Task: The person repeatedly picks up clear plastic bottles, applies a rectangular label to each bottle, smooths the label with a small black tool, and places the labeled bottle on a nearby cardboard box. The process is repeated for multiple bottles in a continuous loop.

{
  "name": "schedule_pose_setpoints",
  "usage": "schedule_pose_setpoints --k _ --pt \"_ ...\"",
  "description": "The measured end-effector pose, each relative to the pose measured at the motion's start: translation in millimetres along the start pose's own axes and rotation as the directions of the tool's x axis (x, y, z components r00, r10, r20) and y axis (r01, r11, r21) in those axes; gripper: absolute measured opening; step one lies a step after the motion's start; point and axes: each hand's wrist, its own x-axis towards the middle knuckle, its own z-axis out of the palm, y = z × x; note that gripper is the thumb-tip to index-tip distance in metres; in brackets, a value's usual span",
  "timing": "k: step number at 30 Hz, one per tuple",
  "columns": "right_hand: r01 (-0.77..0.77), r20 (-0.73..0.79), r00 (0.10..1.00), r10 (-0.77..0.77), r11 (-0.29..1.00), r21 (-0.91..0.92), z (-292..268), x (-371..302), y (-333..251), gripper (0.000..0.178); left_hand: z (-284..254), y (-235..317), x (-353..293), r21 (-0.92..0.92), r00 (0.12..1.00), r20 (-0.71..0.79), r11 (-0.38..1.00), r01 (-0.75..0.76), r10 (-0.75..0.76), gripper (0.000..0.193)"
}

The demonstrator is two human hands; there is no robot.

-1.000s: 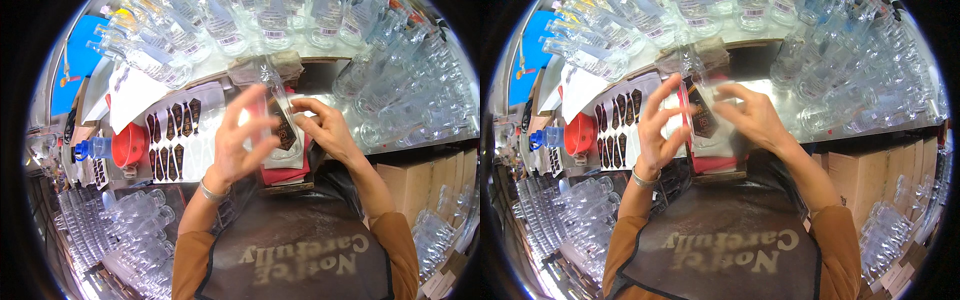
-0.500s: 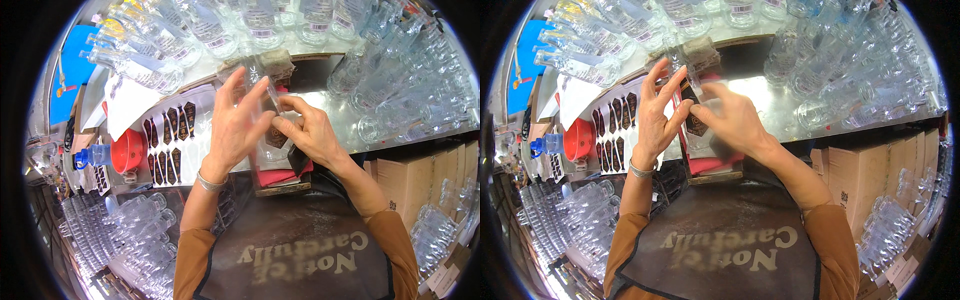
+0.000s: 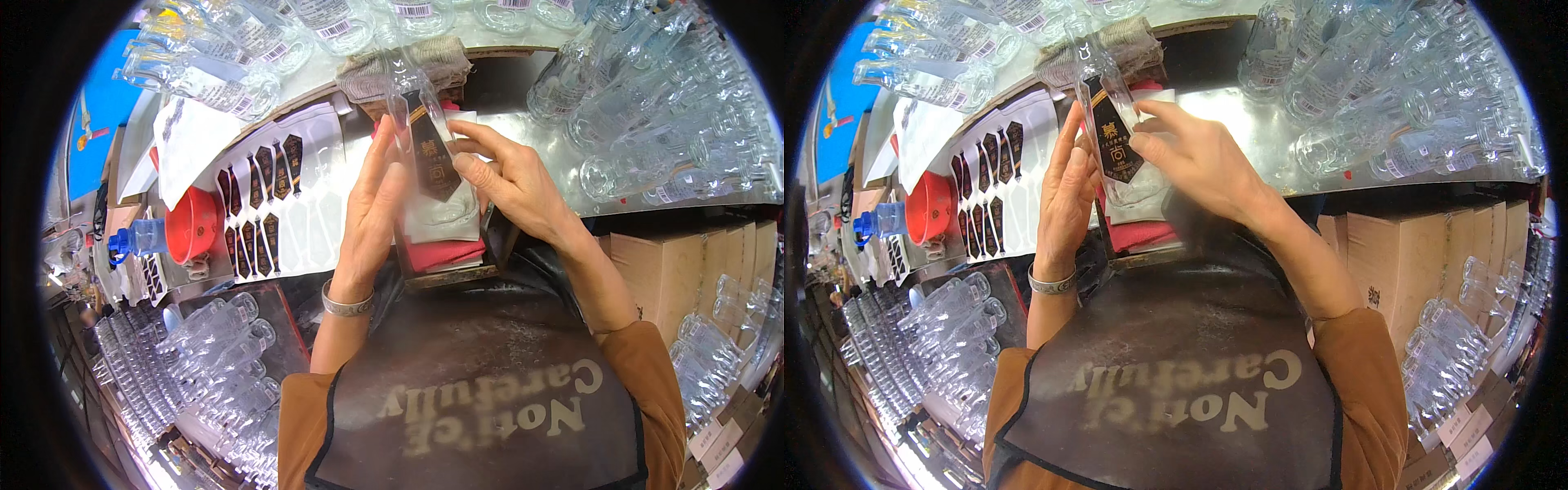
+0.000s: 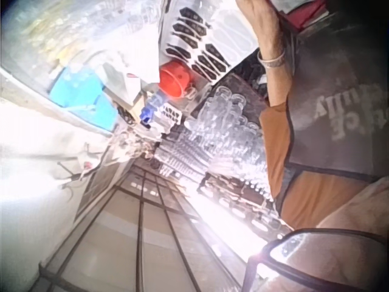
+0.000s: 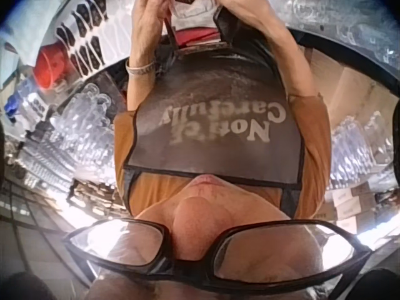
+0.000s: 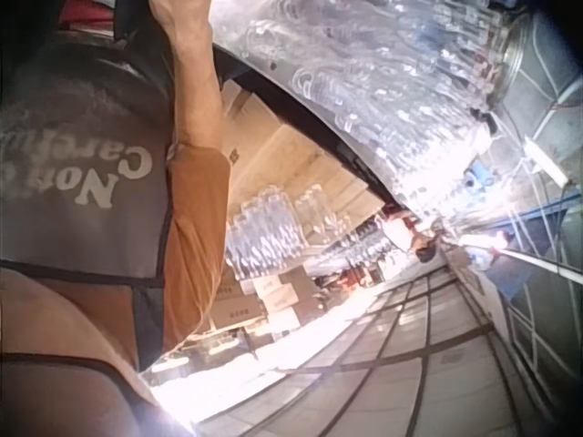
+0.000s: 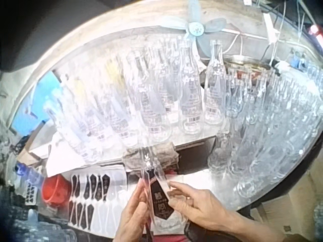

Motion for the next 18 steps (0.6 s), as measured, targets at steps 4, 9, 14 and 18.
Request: schedule_pose_setpoints --k 4,9,14,18 --pt "-0.056 0.036 0.998 0.053 0.995 0.077 -0.1 -2.1 3.0 0.051 -1.3 -10.9 2.9 0.133 0.999 -0.024 0.990 -0.043 0.047 0.067" --pt "-0.080 0.033 0.996 0.079 0.996 0.038 -0.2 0.0 -0.7 0.058 0.7 -6.8 3.8 -0.004 1.000 0.006 1.000 0.001 -0.001 0.076" --pt "-0.079 0.033 0.996 0.078 0.996 0.052 -1.0 0.1 2.4 0.061 4.0 -6.4 3.7 0.013 1.000 0.005 1.000 -0.019 0.019 0.076" --pt "-0.083 0.029 0.996 0.081 0.995 0.055 -1.4 -0.3 0.3 0.061 5.2 -6.1 3.3 0.007 1.000 -0.002 1.000 -0.018 0.018 0.076"
